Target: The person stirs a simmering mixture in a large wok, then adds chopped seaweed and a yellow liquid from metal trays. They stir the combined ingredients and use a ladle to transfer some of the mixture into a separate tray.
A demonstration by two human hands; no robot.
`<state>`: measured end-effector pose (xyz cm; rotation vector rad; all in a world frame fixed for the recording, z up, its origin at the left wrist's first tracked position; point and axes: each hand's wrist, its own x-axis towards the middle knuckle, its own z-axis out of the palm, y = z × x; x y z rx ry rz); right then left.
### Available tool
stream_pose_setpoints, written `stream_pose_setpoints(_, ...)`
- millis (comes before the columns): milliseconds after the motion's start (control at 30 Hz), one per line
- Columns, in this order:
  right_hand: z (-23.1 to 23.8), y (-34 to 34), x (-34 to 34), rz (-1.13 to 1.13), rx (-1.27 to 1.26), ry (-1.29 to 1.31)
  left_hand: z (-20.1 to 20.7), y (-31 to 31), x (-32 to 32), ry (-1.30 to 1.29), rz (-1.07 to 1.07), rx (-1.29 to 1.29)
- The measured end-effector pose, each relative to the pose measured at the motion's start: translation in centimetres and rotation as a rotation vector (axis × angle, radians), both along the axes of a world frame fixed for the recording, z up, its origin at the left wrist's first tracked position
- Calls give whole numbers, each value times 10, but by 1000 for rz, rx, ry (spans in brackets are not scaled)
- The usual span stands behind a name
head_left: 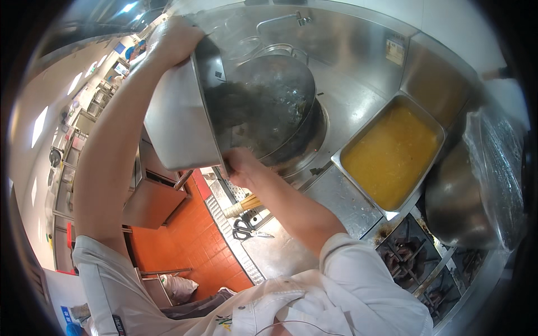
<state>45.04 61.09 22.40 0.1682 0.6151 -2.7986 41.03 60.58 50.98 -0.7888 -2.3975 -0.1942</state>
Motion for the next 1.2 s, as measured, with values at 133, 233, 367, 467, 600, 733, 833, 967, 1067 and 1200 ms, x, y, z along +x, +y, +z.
stream_pose_setpoints(133,7,-24,-5,14,-115,113,-7,32,9,132,37,-233)
stream_pose_setpoints(233,14,-42,-8,62,-115,83,-19,47,23,171,-50,-251)
stream_pose_setpoints(367,21,-57,-5,78,-154,117,-21,41,48,268,-113,-340)
stream_pose_setpoints(467,18,-61,1,-34,-52,124,-19,18,63,206,-129,-176)
stream_pose_setpoints(600,10,-65,10,-141,92,151,-5,-27,69,148,-125,-71)
stream_pose_setpoints(733,3,-71,28,-215,89,141,0,-92,72,171,-73,135)
stream_pose_setpoints(833,-3,-75,53,-286,134,100,-5,-153,85,64,-32,454)
stream_pose_setpoints(967,-7,-90,97,-339,230,199,-40,-247,118,211,-31,649)
stream_pose_setpoints(1067,-15,-97,146,-379,335,274,-78,-312,147,-127,-227,1225)
stream_pose_setpoints(1200,-37,-103,236,-264,336,333,-134,-395,191,-251,-290,1518)
